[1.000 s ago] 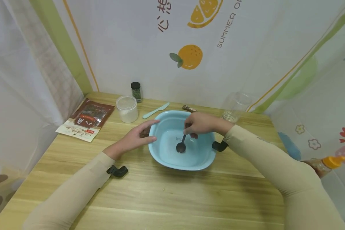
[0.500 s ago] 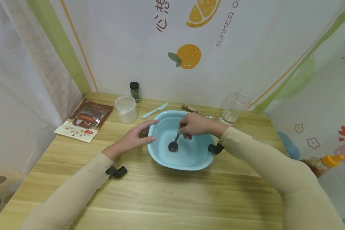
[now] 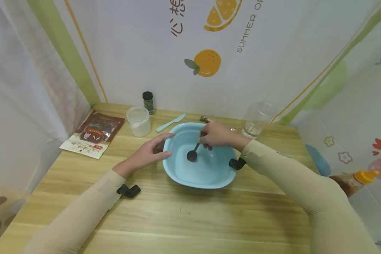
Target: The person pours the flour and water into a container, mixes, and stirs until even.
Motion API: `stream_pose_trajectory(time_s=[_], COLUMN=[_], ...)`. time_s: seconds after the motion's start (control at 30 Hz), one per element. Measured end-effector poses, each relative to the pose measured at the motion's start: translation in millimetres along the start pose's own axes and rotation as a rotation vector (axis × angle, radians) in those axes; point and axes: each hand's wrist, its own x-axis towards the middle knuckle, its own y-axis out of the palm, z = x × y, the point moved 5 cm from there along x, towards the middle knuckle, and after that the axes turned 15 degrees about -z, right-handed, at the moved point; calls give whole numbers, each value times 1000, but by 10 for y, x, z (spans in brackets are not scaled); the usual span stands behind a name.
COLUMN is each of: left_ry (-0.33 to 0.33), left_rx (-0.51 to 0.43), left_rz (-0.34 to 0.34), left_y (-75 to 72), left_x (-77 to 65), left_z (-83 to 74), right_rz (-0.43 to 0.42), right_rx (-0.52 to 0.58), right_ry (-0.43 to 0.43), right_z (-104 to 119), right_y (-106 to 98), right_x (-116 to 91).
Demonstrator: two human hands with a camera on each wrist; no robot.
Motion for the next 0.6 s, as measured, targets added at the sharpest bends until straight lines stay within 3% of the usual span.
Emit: stream_pose_trajectory(time_s=[0.17,0.37,0.6], left_ry=[1,16,12], left_rx=[-2,-2,-1], left_rz=[-2,-6,-12], left_y=[1,-2,7], left_x=[-24,-19,-15], left_z=[9,6,15], right_rz=[-49,2,-54], right_rx=[-39,-1,-23], right_ry=[39,16,43], right_z=[-40,-65,-126], right_y=[-39,-11,-92], right_x=[-20,-77,-111])
